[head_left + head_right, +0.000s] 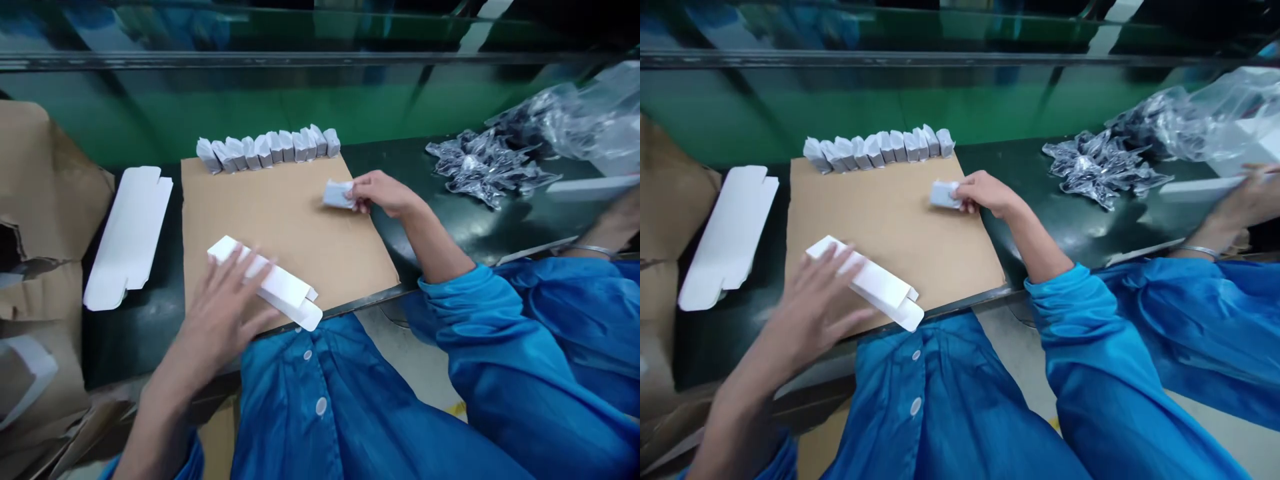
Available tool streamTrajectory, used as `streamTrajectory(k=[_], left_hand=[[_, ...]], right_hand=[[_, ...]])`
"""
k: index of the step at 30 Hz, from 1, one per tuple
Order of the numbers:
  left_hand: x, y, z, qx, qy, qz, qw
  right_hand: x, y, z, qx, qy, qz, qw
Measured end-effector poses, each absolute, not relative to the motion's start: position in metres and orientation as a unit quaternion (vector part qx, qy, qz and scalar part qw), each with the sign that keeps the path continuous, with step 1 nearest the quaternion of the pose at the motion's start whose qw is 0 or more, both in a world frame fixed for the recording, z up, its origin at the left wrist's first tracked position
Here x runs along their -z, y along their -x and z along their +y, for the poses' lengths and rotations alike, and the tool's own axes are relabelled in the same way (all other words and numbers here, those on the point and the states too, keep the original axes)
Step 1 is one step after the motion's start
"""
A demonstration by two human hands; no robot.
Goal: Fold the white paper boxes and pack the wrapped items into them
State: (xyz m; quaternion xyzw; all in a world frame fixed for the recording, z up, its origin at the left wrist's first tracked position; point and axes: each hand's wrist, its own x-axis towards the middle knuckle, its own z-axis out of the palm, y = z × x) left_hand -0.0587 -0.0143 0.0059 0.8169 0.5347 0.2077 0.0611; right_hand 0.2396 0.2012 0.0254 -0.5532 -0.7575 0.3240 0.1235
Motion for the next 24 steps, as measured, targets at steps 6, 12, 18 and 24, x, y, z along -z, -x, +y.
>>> streamTrajectory(k=[6,12,18,24], left_hand=[[-0.011,0.045,0.01,-0.029,-0.896,0.441,0.053],[-0.004,0.027,0.006,-0.043,-0.827,0.56,-0.01],[-0.002,0.023,-0.001,-0.029,-0.879,0.476,0.014],[-0.001,0.029,-0.001,-0.082,-0.886,0.448,0.092]], right_hand=[[-0.026,-0.235,0.163,-0.132,0.459,-0.876,0.068],[-0.011,-0.224,0.148,-0.095,0.451,-0.886,0.057],[-0.022,-0.225,0.107,-0.226,0.406,-0.88,0.098],[-0.025,-0.219,0.079,-0.255,0.29,-0.92,0.064]])
